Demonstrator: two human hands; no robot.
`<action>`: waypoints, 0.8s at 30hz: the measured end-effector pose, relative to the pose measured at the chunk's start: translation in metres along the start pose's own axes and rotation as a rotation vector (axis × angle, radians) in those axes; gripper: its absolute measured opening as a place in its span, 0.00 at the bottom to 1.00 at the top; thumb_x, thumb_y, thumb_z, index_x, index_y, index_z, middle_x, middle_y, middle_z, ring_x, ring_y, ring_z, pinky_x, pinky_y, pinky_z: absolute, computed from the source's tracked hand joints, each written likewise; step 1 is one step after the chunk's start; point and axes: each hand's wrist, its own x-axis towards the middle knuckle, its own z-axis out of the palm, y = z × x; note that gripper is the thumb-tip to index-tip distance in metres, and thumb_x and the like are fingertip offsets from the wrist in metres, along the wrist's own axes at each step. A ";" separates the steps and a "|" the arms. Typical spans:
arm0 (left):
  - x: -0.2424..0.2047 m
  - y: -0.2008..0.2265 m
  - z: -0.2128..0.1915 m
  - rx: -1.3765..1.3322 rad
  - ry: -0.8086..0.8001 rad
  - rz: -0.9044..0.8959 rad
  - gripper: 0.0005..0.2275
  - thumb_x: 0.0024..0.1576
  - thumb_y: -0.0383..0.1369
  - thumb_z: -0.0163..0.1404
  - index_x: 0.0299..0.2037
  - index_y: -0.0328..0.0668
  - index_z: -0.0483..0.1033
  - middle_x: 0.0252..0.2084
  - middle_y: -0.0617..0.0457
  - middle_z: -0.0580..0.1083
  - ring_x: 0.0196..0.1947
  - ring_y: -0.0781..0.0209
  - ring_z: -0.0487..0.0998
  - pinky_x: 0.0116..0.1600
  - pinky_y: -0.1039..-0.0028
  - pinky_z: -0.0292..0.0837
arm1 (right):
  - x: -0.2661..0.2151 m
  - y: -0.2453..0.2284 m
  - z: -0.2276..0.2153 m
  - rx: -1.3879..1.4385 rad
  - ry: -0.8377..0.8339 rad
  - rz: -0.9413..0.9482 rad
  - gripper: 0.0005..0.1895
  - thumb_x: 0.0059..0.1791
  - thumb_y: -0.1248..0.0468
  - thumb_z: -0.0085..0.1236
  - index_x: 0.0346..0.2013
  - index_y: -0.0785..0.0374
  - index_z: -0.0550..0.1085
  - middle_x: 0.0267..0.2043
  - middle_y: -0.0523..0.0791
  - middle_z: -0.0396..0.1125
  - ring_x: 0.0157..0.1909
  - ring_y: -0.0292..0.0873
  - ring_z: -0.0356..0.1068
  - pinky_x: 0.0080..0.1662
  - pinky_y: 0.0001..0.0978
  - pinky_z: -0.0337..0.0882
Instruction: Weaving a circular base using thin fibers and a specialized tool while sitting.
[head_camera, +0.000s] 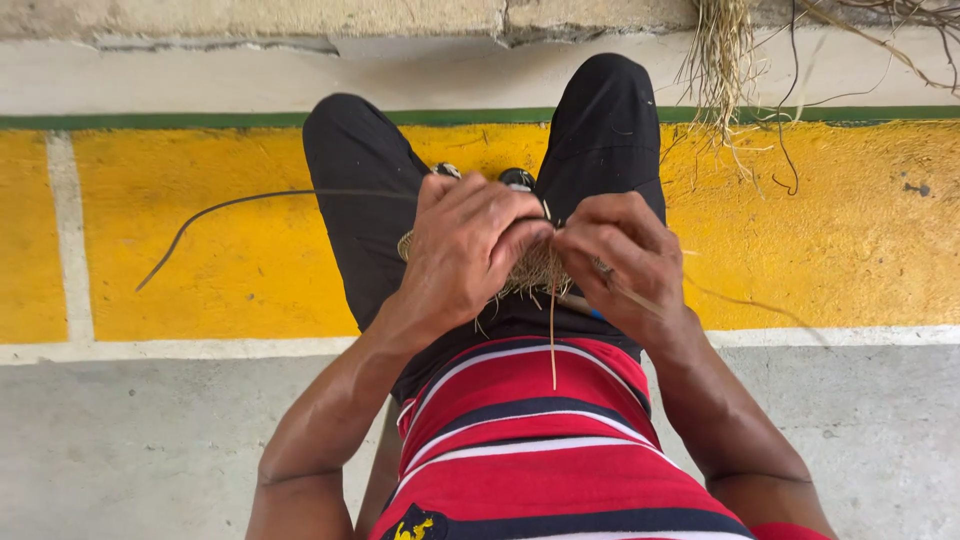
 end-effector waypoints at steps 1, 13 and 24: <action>-0.003 0.001 -0.002 -0.002 -0.024 0.006 0.06 0.62 0.36 0.58 0.44 0.47 0.77 0.38 0.61 0.78 0.38 0.64 0.74 0.51 0.67 0.57 | 0.001 0.003 -0.005 0.061 -0.065 0.009 0.12 0.46 0.74 0.70 0.41 0.61 0.77 0.44 0.47 0.70 0.44 0.41 0.73 0.43 0.31 0.74; -0.021 0.016 -0.008 0.048 -0.053 0.026 0.08 0.60 0.35 0.60 0.46 0.48 0.76 0.38 0.63 0.77 0.40 0.66 0.74 0.53 0.68 0.58 | 0.033 0.043 0.002 0.880 -0.664 0.380 0.04 0.56 0.67 0.56 0.42 0.65 0.74 0.40 0.39 0.68 0.44 0.31 0.66 0.47 0.26 0.70; 0.001 0.002 0.004 -0.016 -0.078 0.018 0.07 0.60 0.35 0.59 0.45 0.48 0.76 0.37 0.64 0.77 0.42 0.65 0.74 0.53 0.68 0.58 | 0.069 0.057 0.006 0.779 -0.374 0.443 0.16 0.60 0.54 0.44 0.39 0.61 0.73 0.33 0.41 0.72 0.37 0.33 0.73 0.41 0.27 0.75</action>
